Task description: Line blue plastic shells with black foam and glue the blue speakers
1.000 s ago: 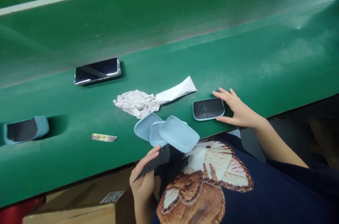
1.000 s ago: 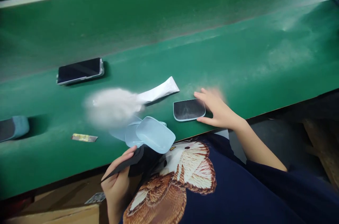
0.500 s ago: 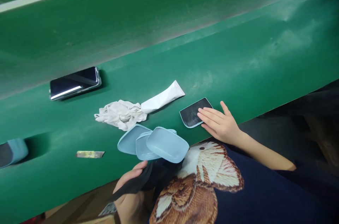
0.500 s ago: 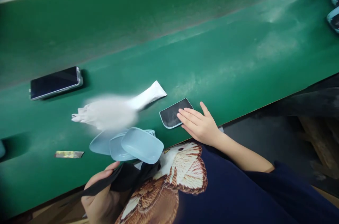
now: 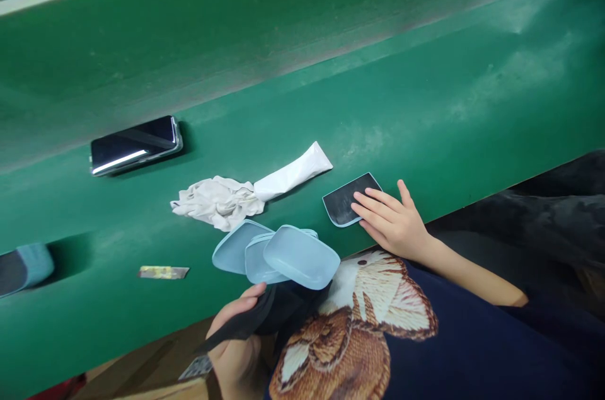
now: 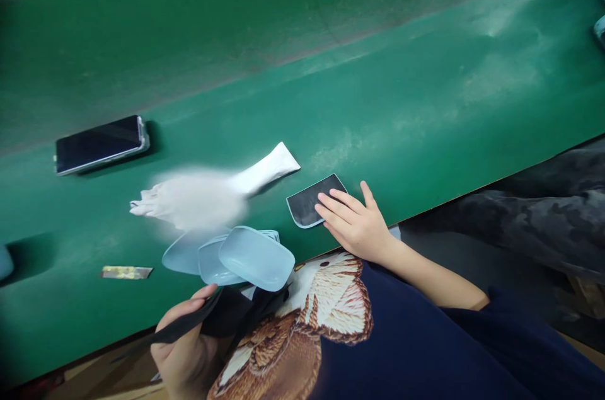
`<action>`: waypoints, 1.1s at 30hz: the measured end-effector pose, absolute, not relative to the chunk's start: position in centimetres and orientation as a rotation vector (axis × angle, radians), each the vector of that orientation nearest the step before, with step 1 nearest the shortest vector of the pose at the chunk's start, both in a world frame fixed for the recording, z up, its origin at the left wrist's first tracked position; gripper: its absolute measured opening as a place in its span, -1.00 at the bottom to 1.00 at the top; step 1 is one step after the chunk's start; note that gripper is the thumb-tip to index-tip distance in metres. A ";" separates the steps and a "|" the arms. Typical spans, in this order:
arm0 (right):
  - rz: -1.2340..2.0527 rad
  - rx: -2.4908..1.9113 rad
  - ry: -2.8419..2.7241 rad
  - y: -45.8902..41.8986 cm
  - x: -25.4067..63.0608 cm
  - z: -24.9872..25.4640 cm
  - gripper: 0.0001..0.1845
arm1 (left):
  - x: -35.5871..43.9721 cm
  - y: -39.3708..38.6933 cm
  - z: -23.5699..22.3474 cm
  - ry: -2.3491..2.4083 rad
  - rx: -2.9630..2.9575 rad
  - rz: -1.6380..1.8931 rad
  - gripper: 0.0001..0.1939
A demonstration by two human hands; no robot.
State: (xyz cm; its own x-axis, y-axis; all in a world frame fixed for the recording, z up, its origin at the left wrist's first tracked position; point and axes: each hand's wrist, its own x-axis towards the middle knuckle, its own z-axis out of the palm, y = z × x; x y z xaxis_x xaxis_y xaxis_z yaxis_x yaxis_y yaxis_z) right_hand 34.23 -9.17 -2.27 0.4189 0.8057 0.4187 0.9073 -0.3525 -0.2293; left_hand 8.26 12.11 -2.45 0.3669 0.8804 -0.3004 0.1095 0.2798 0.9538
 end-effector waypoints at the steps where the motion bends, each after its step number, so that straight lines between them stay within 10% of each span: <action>1: -0.326 -2.252 -1.466 -9.1 34.2 -2.1 -0.74 | 8.2 12.1 -2.4 1.053 1.209 0.697 -0.70; 33: 0.346 -1.639 -1.405 -0.9 31.2 5.0 -0.57 | 13.3 9.3 2.7 1.218 0.935 0.533 -0.53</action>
State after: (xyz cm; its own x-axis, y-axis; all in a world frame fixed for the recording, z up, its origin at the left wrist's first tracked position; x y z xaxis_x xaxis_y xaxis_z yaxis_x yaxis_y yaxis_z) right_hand 31.24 -0.85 5.02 0.3093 0.8890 0.3378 0.6308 0.0741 -0.7724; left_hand 13.29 9.33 2.70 0.2945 0.7819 -0.5494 0.1273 0.5377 0.8335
